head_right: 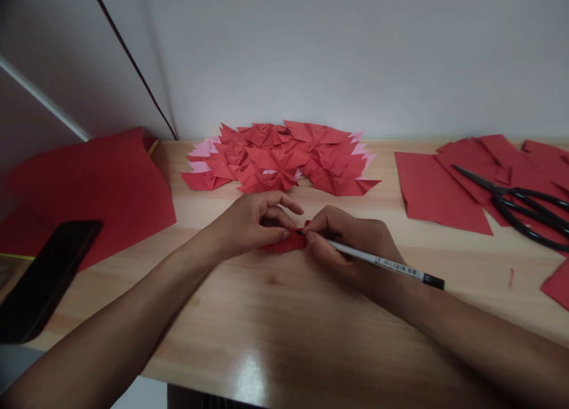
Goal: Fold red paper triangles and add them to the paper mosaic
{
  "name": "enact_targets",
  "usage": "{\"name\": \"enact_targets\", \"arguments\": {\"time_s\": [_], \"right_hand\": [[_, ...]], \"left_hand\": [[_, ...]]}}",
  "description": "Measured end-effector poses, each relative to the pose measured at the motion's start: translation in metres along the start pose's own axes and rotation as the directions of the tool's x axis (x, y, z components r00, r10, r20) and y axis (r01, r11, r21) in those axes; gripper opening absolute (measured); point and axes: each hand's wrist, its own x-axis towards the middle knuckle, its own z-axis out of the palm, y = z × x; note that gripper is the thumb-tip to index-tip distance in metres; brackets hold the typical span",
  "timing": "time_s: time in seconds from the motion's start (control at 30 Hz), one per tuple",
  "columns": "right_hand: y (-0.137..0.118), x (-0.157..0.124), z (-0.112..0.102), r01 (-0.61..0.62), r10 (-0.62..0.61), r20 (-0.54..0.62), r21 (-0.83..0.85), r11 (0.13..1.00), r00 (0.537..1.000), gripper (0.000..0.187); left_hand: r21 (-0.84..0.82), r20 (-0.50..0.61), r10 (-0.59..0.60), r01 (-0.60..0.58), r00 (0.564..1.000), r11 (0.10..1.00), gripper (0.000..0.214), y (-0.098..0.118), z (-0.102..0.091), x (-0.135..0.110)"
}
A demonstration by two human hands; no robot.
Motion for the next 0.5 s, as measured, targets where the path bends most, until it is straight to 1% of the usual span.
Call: {"name": "enact_targets", "arguments": {"time_s": [0.33,0.43,0.5], "right_hand": [[0.0015,0.0007,0.0004,-0.001,0.000,0.018,0.010,1.000,1.000,0.013],[0.0011,-0.0001,0.0001,-0.032,0.031,0.024,0.007,0.999,0.999,0.013],[0.0020,-0.0020,-0.0003,-0.049,0.049,0.000,0.029,0.998,0.999,0.014]], "left_hand": [[0.005,-0.002,0.008,-0.008,1.000,1.000,0.036,-0.0011,-0.0001,0.0001],[-0.007,-0.004,0.000,0.000,1.000,1.000,0.035,-0.0007,0.0003,0.0002],[-0.008,-0.006,-0.002,0.002,1.000,1.000,0.035,-0.0008,0.0004,0.0004]]}}
